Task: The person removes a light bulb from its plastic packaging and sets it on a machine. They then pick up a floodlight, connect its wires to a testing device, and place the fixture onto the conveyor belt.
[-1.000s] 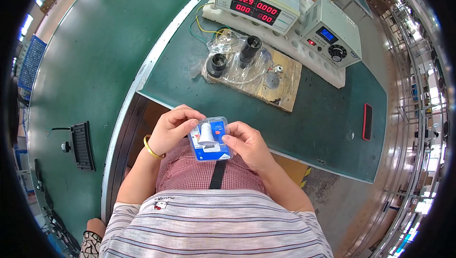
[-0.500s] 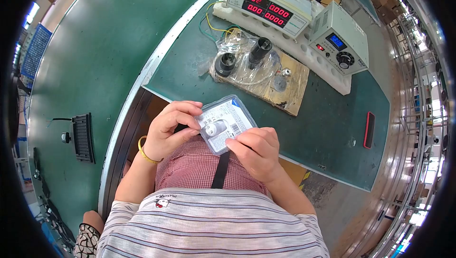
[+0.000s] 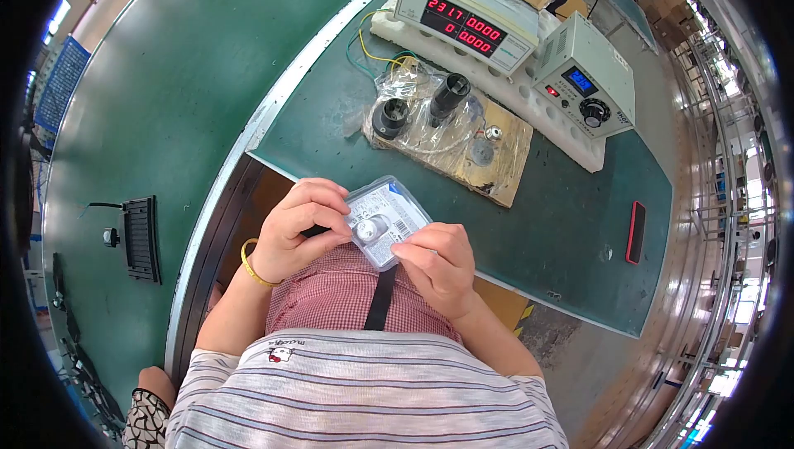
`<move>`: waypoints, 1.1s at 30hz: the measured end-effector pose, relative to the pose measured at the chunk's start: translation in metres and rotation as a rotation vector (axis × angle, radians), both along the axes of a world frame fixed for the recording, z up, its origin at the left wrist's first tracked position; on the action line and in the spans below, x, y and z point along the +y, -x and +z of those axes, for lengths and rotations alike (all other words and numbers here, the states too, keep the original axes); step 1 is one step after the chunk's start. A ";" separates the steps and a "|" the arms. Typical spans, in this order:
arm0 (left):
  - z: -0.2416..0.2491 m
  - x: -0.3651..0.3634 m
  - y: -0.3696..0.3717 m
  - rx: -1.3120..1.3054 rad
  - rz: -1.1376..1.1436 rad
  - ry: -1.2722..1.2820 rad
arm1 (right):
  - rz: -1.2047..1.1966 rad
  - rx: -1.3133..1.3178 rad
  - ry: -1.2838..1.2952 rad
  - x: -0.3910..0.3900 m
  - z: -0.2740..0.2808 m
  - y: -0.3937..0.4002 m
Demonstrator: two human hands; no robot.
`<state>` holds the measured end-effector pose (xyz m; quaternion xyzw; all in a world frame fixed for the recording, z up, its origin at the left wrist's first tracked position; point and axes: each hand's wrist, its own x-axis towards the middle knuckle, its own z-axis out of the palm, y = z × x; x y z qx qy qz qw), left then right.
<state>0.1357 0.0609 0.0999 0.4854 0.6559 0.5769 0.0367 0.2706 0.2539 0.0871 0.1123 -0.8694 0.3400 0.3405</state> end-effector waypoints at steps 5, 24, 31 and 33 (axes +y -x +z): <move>0.000 0.000 -0.001 0.044 0.019 0.029 | 0.009 -0.026 0.054 -0.002 -0.004 -0.001; 0.002 0.005 -0.001 -0.596 -0.133 0.282 | 0.165 -0.528 0.641 0.008 -0.008 -0.006; -0.008 0.010 0.016 -0.924 0.198 -0.104 | 0.137 -0.425 1.613 0.003 0.003 0.013; -0.018 0.000 0.025 -0.737 0.311 -0.024 | 0.086 -0.314 1.580 0.017 0.012 0.020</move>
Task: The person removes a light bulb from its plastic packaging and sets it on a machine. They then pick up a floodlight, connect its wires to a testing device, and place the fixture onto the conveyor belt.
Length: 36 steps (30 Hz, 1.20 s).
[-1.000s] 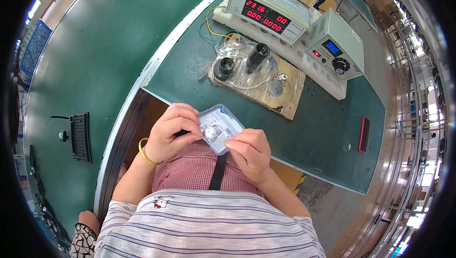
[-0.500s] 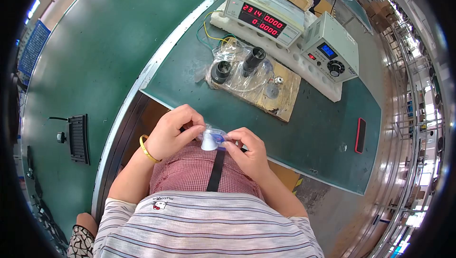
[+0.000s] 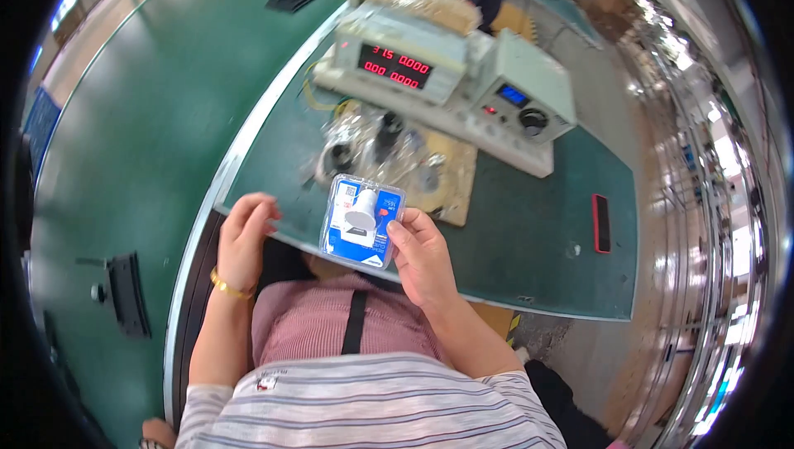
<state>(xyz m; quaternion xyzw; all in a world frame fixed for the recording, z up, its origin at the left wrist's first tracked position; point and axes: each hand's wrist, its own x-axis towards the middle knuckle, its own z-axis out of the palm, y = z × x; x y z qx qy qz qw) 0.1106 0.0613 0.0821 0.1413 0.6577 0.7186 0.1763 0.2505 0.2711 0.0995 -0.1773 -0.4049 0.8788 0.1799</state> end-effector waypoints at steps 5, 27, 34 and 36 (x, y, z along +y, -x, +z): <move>-0.052 -0.066 0.059 0.227 0.444 0.238 | -0.340 0.114 -0.380 0.110 0.059 0.018; -0.100 -0.127 0.087 0.148 0.561 0.176 | -0.534 -0.121 -0.624 0.336 0.070 0.057; -0.053 -0.104 0.058 0.120 0.549 0.314 | -0.602 -0.069 -0.720 0.259 0.076 0.017; -0.051 -0.102 0.058 0.122 0.530 0.343 | -0.633 -0.072 -0.797 0.261 0.075 0.009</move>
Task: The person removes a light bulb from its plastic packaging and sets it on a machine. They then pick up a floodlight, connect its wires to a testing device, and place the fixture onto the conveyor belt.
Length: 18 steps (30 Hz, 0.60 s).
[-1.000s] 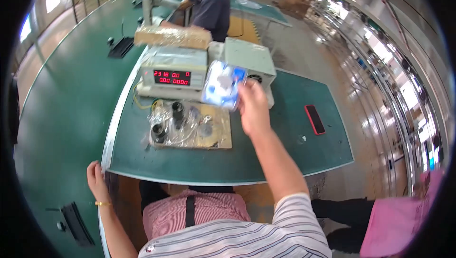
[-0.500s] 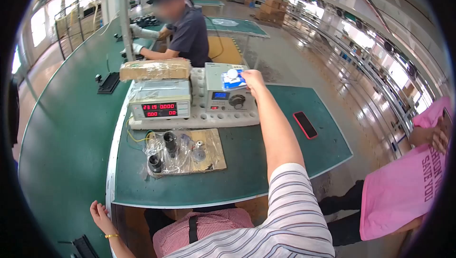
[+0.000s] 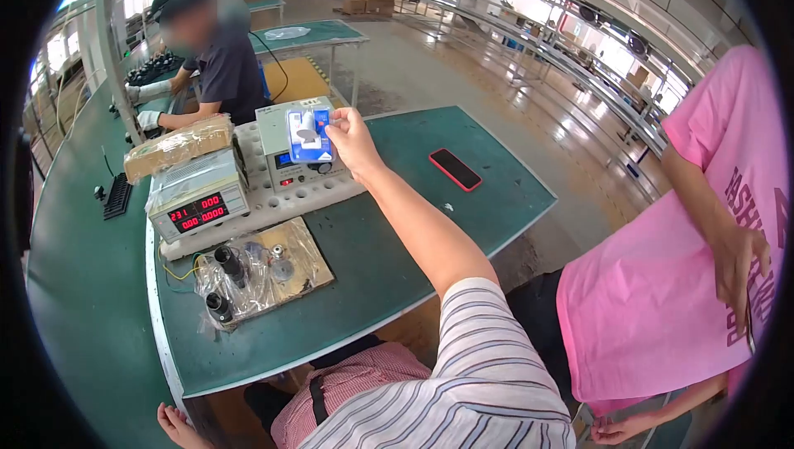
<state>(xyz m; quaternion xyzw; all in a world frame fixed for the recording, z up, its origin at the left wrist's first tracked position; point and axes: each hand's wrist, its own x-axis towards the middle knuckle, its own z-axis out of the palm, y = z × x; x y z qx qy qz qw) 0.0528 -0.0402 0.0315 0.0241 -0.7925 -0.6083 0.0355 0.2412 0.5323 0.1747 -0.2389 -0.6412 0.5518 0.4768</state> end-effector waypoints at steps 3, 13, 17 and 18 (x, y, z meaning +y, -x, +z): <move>-0.033 -0.016 0.020 0.027 -0.036 -0.062 | -0.177 -0.007 -0.216 0.011 -0.004 -0.001; -0.042 -0.015 0.022 0.078 -0.017 -0.126 | -0.431 -0.536 -0.933 0.037 -0.012 0.039; -0.044 -0.015 0.022 0.082 -0.021 -0.129 | -0.431 -0.583 -0.924 0.045 -0.020 0.051; -0.043 -0.014 0.021 0.084 -0.016 -0.131 | -0.430 -0.583 -0.919 0.047 -0.021 0.052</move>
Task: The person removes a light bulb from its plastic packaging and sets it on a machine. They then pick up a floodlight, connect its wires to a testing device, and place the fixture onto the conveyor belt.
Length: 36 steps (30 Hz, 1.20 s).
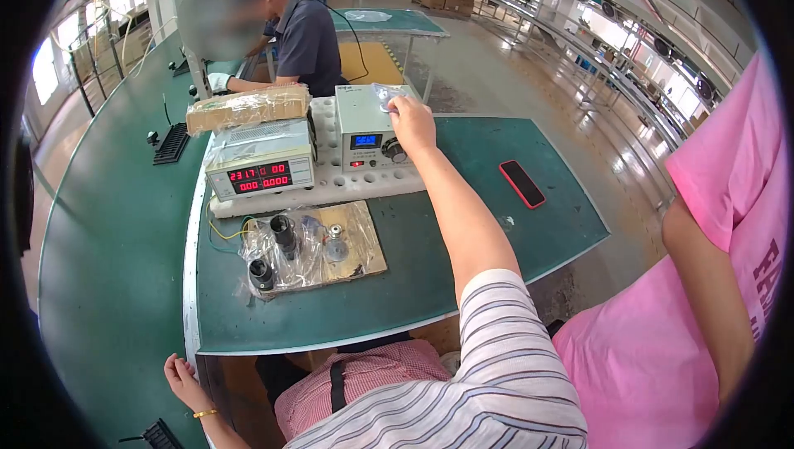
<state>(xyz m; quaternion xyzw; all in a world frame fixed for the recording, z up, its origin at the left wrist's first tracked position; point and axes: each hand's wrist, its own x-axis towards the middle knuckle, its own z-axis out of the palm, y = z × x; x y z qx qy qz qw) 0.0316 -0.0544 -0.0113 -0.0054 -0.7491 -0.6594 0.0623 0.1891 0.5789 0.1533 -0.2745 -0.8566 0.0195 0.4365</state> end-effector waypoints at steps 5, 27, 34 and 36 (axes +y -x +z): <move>0.004 0.003 -0.002 0.020 0.001 -0.004 | -0.004 0.055 -0.096 -0.004 -0.011 -0.006; 0.023 0.013 -0.010 -0.052 0.054 0.009 | 0.023 -0.024 0.477 -0.121 -0.146 -0.058; 0.047 0.047 0.062 0.047 -0.219 0.123 | 0.096 -0.089 0.383 -0.123 -0.142 -0.057; 0.043 0.080 0.108 0.243 -0.272 0.318 | 0.103 -0.103 0.374 -0.126 -0.140 -0.056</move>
